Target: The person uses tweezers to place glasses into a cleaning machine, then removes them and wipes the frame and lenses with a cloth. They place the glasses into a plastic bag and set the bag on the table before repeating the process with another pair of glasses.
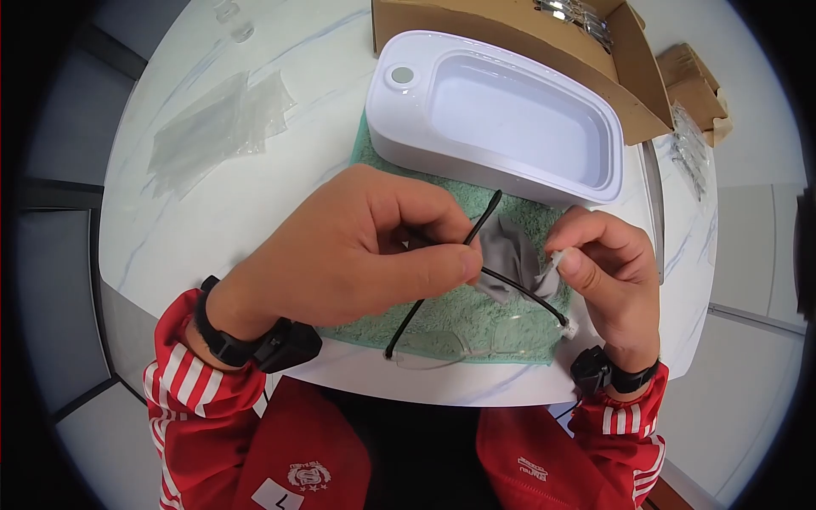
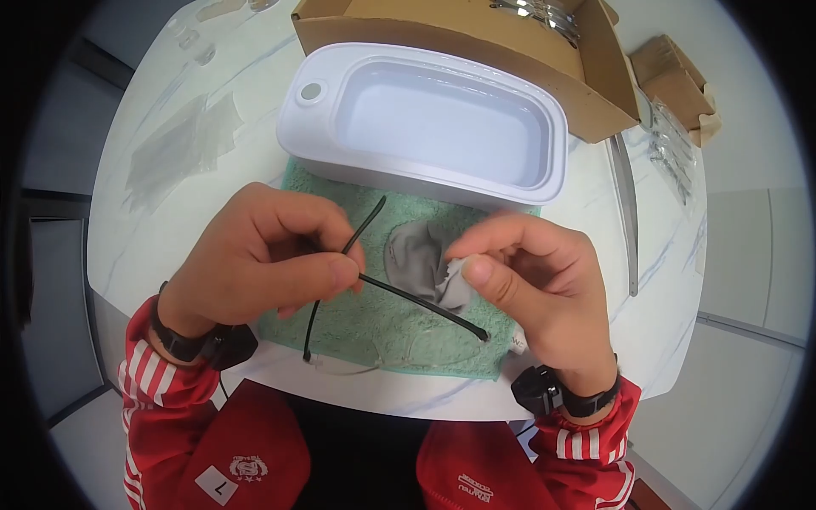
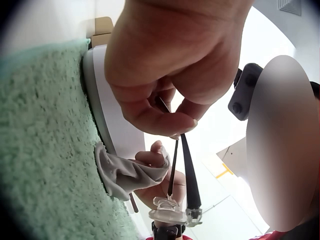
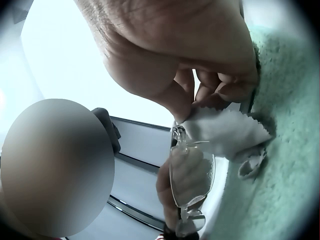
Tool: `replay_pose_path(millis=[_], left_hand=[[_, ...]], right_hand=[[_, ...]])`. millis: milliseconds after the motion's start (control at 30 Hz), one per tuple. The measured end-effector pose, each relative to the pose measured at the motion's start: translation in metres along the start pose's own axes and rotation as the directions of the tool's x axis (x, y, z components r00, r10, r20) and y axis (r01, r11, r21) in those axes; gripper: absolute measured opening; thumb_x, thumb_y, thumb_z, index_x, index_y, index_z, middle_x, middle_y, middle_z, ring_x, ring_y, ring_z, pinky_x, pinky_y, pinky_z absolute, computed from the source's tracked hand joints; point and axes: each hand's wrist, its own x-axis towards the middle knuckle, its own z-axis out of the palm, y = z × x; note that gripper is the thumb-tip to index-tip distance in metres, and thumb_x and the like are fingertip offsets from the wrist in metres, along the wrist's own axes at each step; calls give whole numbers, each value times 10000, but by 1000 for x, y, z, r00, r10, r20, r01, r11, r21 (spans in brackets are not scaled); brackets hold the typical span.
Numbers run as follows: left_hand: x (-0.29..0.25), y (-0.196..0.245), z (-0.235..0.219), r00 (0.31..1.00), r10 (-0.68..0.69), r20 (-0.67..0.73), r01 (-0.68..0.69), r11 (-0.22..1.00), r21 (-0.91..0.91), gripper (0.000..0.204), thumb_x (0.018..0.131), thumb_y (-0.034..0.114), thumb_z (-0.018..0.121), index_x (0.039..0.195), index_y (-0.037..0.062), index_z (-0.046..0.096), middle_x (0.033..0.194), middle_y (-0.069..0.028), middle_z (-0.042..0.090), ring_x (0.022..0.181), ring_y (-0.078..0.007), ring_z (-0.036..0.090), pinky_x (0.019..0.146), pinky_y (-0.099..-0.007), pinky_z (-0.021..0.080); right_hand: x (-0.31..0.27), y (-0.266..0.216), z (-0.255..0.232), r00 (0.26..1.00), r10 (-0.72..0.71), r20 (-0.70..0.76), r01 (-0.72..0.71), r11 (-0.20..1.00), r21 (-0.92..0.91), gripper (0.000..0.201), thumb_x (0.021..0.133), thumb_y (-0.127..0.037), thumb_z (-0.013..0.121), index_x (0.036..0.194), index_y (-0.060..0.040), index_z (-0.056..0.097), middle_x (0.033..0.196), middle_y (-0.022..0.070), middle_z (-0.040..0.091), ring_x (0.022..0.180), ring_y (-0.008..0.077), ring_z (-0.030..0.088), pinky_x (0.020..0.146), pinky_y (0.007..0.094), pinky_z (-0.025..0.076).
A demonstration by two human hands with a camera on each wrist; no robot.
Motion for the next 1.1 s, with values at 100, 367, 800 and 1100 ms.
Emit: replay_pose_path(millis=[100, 367, 800, 1100], left_hand=[[2, -5, 5, 996, 81, -33, -78, 994, 77, 64, 890, 25, 687, 898, -39, 688, 795, -29, 666, 630, -55, 562, 564, -208, 427], [7, -3, 13, 998, -51, -28, 55, 985, 163, 55, 867, 9, 706, 864, -33, 671, 830, -34, 646, 722, -71, 572, 633, -225, 447], [9, -7, 13, 998, -33, -54, 43, 979, 197, 46, 882, -7, 697, 884, -38, 662, 860, -35, 662, 729, -62, 568, 635, -223, 449], [28, -8, 20, 996, 57, -67, -42, 979, 200, 102, 915, 99, 723, 936, 2, 702, 763, 20, 656, 665, -21, 564, 578, -199, 443]], right_hand=[[3, 2, 4, 997, -81, 14, 82, 995, -52, 56, 926, -10, 699, 980, 4, 699, 881, 7, 639, 773, 66, 539, 716, 232, 432], [1, 4, -2, 987, -160, 22, 161, 957, -241, 71, 869, 17, 730, 921, -25, 706, 767, -25, 515, 671, 68, 450, 628, 239, 371], [-2, -1, -2, 990, -134, 33, 138, 967, -216, 79, 875, 18, 725, 941, -8, 690, 868, 22, 596, 748, 107, 524, 706, 254, 416], [8, 4, 11, 909, -404, 103, 411, 830, -378, 168, 769, 53, 759, 890, -58, 724, 850, 56, 648, 799, 226, 610, 687, 303, 471]])
